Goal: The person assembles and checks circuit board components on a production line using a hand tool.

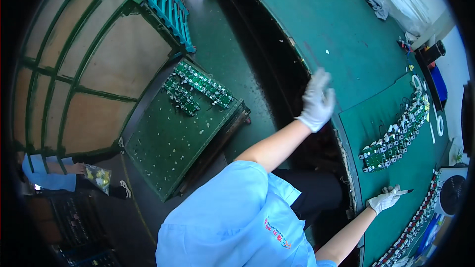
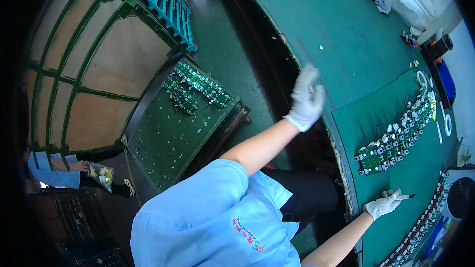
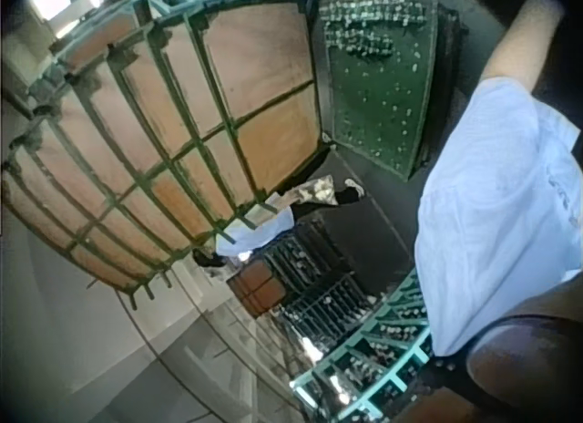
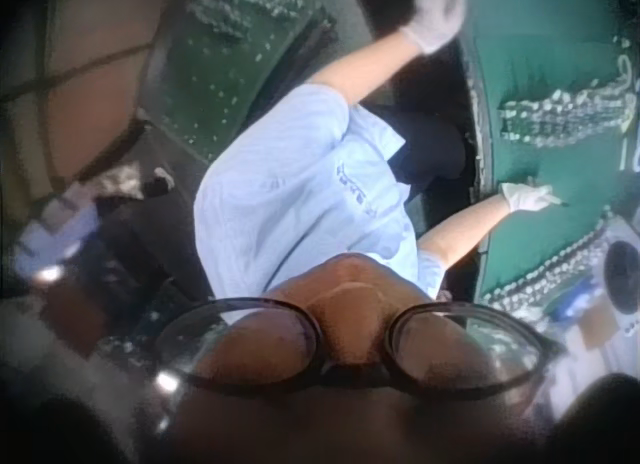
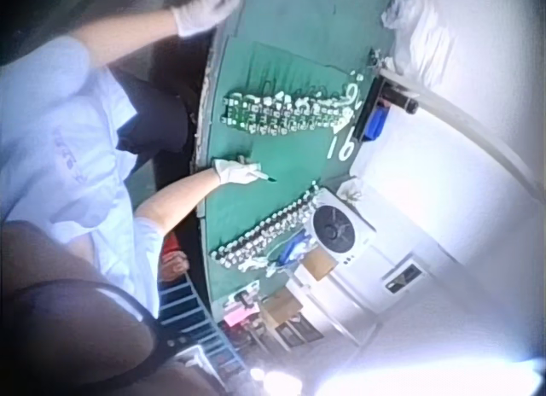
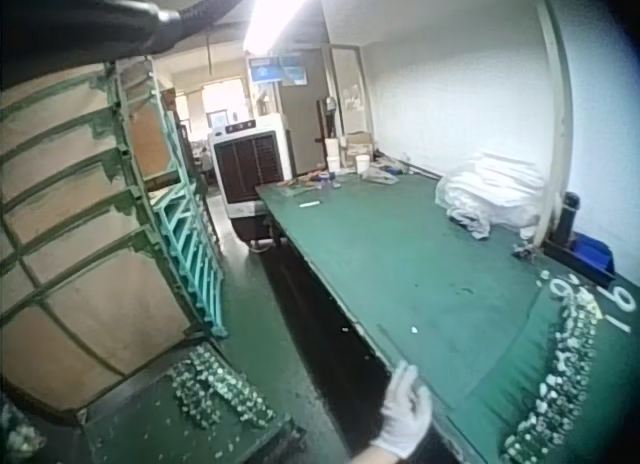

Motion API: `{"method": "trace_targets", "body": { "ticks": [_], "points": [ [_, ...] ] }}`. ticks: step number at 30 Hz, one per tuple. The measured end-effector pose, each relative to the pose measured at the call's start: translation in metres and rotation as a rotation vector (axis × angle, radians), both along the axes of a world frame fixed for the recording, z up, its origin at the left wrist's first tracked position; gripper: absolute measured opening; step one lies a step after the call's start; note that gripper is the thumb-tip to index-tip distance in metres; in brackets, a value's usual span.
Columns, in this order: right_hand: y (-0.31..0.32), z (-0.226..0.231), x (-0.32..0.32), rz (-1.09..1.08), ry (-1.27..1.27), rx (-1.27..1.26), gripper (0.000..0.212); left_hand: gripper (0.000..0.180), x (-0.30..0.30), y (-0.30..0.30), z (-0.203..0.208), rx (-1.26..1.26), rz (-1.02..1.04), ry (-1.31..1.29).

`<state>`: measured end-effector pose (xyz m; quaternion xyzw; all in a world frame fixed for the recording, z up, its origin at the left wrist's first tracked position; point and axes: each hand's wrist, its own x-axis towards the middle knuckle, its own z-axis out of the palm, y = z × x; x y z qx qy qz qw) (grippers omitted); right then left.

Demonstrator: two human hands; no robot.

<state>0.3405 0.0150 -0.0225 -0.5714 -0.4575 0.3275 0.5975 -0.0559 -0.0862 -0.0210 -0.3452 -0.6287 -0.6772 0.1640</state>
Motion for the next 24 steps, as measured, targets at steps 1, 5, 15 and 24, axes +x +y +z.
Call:
{"method": "trace_targets", "body": {
  "ticks": [1, 5, 15, 24],
  "points": [
    [-0.002, 0.005, -0.001, -0.021, -0.023, 0.006, 0.032, 0.04, -0.02, -0.03, 0.001, -0.139, -0.098, -0.021],
    [-0.001, 0.007, -0.004, -0.056, -0.092, -0.049, 0.033, 0.064, -0.083, -0.145, -0.132, -0.798, 0.417, -0.012],
    [0.014, -0.002, 0.013, -0.071, -0.11, -0.039, 0.032, 0.051, -0.203, -0.282, -0.211, -1.523, 0.554, -0.231],
    [0.008, -0.002, 0.009, -0.157, -0.23, -0.045, 0.03, 0.028, -0.221, -0.267, -0.224, -1.543, 0.661, -0.266]
  ]
}}
